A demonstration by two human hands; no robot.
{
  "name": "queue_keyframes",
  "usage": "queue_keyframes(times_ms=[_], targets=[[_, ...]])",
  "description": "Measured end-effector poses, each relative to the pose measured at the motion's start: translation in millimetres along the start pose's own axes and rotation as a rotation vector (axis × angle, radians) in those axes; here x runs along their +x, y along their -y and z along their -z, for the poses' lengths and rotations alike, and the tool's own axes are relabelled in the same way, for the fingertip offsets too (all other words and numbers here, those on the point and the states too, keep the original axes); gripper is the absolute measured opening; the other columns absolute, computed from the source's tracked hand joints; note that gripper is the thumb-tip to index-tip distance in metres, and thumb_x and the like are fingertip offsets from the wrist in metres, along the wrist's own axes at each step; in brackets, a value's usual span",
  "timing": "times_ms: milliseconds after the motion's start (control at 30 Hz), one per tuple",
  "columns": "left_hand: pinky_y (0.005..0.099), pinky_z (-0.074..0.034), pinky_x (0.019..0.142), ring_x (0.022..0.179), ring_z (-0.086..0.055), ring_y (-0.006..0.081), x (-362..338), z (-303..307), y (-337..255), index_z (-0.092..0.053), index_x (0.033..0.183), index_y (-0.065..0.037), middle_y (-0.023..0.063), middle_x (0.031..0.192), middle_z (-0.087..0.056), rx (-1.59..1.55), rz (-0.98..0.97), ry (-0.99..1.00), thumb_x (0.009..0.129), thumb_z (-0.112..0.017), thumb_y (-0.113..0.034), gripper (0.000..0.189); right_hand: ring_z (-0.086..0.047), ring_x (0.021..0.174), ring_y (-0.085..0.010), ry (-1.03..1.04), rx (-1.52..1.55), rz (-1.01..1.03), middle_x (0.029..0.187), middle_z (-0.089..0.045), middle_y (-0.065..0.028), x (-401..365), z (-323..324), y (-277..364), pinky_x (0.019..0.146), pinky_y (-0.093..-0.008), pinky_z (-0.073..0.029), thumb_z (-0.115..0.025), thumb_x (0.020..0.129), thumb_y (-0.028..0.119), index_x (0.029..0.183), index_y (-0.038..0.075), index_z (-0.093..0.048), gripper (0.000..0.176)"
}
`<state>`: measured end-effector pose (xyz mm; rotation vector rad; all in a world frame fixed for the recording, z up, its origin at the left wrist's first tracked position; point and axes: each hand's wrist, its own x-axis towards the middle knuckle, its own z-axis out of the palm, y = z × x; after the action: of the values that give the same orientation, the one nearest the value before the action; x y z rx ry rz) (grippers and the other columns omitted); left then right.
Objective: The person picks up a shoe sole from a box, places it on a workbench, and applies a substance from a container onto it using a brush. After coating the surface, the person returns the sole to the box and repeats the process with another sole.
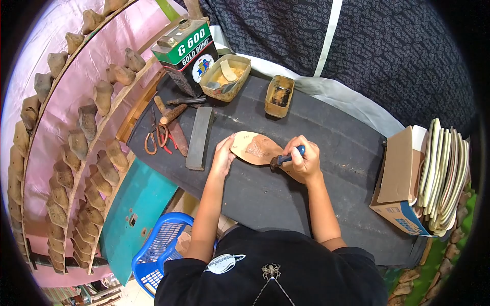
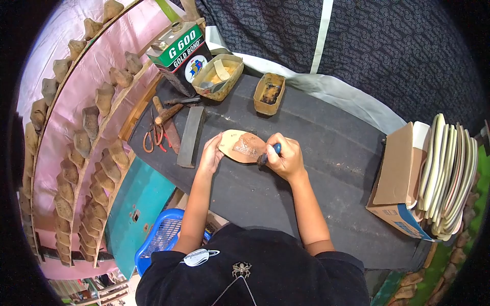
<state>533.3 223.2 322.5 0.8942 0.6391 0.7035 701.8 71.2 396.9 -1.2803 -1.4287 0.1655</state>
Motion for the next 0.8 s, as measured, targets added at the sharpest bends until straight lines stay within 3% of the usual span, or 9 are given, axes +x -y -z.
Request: queue_keyframes(times_ms=[67,167,267,333,433,533,667,767,800], targets=[[0.0291,-0.044,0.083,0.096,-0.055,0.0184,0,-1,0,-0.049,0.110,0.005,0.0117,0.104,-0.056,0.003,-0.005,0.004,0.090,-0.038,-0.020,0.033,-0.053,0.052,-0.0160,-0.078,0.020,0.035,0.058,-0.055,-0.0088,0,-3,3,0.050,-0.0250,-0.043,-0.045,0.077,0.014,0.067,0.001,-0.046,0.016],[0.0288,-0.045,0.081,0.095,-0.056,0.0185,-1,-1,0,-0.050,0.110,0.004,0.0118,0.104,-0.056,0.017,-0.011,0.000,0.090,-0.038,-0.020,0.034,-0.058,0.058,-0.0173,-0.163,0.079,0.089,0.065,-0.058,-0.0092,-2,-8,4,0.053,-0.0262,-0.045,-0.048,0.078,0.013,0.071,0.002,-0.049,0.014],[0.0282,-0.045,0.080,0.094,-0.056,0.0179,-1,-2,-1,-0.050,0.110,0.004,0.0114,0.104,-0.057,0.016,-0.011,0.010,0.090,-0.039,-0.021,0.033,-0.058,0.075,-0.0160,-0.088,0.372,-0.009,0.083,-0.061,-0.0122,0,-20,11,0.062,-0.0273,-0.049,-0.046,0.084,0.011,0.084,-0.001,-0.050,0.013],[0.0283,-0.045,0.080,0.094,-0.056,0.0177,-2,-3,-2,-0.050,0.109,0.004,0.0111,0.103,-0.057,0.026,-0.009,0.012,0.089,-0.039,-0.021,0.033,-0.060,0.073,-0.0164,-0.054,0.421,-0.098,0.082,-0.061,-0.0120,1,-28,17,0.062,-0.0273,-0.049,-0.047,0.083,0.010,0.082,0.000,-0.051,0.011],[0.0287,-0.045,0.081,0.094,-0.057,0.0174,0,-1,1,-0.050,0.109,0.004,0.0109,0.102,-0.058,0.028,-0.018,-0.007,0.089,-0.039,-0.020,0.033,-0.061,0.070,-0.0175,0.006,0.178,0.042,0.081,-0.062,-0.0110,1,-30,6,0.060,-0.0275,-0.048,-0.049,0.081,0.009,0.080,0.001,-0.052,0.009],[0.0286,-0.045,0.082,0.094,-0.056,0.0174,-3,-3,-2,-0.050,0.109,0.004,0.0110,0.103,-0.057,0.022,-0.010,-0.002,0.089,-0.039,-0.020,0.033,-0.060,0.064,-0.0182,0.036,0.152,0.135,0.073,-0.061,-0.0089,1,-23,0,0.056,-0.0274,-0.047,-0.051,0.078,0.011,0.076,0.002,-0.052,0.009],[0.0282,-0.044,0.082,0.095,-0.056,0.0172,-2,-2,-2,-0.050,0.110,0.004,0.0110,0.103,-0.057,0.013,-0.020,-0.003,0.090,-0.039,-0.020,0.033,-0.057,0.057,-0.0166,0.086,0.029,0.130,0.062,-0.059,-0.0109,-1,-7,0,0.053,-0.0265,-0.045,-0.047,0.078,0.016,0.069,0.000,-0.049,0.018],[0.0279,-0.044,0.083,0.096,-0.055,0.0171,-1,-2,-1,-0.050,0.110,0.004,0.0109,0.104,-0.057,0.020,-0.021,0.018,0.090,-0.039,-0.021,0.034,-0.051,0.048,-0.0126,-0.275,0.208,0.026,0.056,-0.056,-0.0117,4,-5,9,0.044,-0.0224,-0.039,-0.042,0.080,0.021,0.064,0.003,-0.046,0.024],[0.0279,-0.044,0.083,0.095,-0.056,0.0170,-1,-2,-1,-0.050,0.110,0.004,0.0108,0.104,-0.057,0.016,-0.015,0.016,0.090,-0.039,-0.022,0.034,-0.050,0.048,-0.0112,-0.363,0.198,-0.028,0.060,-0.057,-0.0130,3,-3,2,0.043,-0.0208,-0.039,-0.038,0.084,0.024,0.072,0.003,-0.046,0.026]])
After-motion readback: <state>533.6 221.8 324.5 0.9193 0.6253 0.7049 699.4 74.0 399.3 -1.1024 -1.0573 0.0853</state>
